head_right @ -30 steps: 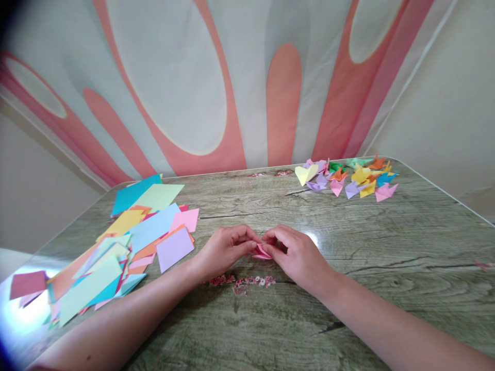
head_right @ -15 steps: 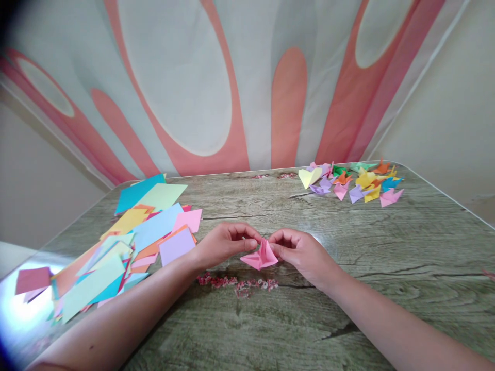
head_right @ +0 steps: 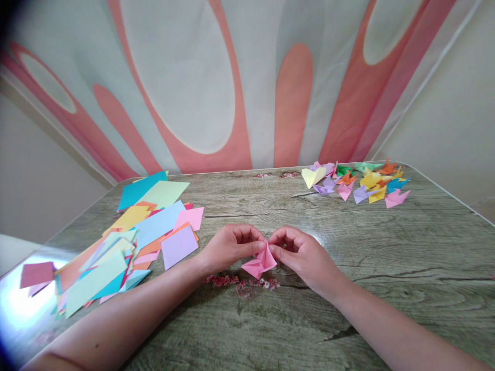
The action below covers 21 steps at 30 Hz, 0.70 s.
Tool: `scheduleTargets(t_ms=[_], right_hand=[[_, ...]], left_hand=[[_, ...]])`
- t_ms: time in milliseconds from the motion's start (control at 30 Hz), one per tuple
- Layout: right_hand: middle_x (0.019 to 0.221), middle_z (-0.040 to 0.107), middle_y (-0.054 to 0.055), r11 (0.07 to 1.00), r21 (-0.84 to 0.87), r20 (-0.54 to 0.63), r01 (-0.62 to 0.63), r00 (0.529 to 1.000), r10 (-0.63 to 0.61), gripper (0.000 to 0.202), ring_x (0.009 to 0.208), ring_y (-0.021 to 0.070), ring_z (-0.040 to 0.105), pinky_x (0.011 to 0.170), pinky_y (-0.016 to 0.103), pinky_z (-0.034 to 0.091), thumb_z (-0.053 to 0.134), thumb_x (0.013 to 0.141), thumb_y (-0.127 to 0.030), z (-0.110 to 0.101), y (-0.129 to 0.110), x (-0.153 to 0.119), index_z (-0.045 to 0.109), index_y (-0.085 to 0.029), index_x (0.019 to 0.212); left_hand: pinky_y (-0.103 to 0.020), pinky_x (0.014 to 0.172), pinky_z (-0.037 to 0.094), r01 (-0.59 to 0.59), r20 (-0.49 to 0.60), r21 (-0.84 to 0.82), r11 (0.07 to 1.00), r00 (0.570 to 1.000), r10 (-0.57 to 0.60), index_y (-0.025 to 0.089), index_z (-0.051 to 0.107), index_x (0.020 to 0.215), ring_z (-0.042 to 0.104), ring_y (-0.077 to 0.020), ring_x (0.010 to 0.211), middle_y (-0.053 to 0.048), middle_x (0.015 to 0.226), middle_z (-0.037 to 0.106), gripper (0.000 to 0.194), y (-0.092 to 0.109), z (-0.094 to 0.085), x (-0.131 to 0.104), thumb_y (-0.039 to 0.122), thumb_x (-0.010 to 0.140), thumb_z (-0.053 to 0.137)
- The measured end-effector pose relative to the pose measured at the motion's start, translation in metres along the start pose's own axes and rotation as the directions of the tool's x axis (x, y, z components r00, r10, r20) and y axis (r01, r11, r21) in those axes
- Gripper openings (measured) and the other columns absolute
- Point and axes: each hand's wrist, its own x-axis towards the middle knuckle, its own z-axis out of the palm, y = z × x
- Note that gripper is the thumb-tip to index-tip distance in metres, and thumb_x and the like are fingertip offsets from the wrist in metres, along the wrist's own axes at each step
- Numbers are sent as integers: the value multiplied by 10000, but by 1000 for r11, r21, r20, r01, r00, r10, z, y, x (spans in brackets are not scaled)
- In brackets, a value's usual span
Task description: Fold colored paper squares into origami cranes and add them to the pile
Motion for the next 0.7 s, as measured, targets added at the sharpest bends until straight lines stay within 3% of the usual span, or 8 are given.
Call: scheduleTargets(t_ms=[467,700], right_hand=[[732,574,-14,998,-45,42,-36,998,38,262,642,116,505,578,235,387,666,782,-425,0,-1,0,589,-178,824],[672,572,-26,991,-126,54,-53,997,60,201,578,104,478,518,221,353,687,767,-358,6,-6,-3,589,-183,787]], left_hand=[[-191,614,417,-89,72,312,946,995,69,142,673,830,545,-96,649,-10,734,640,214,8,-2,-6,342,804,603],[-194,603,430,7,104,269,963,994,-36,153,664,759,581,-101,623,-6,696,655,216,10,-2,-6,363,777,616]])
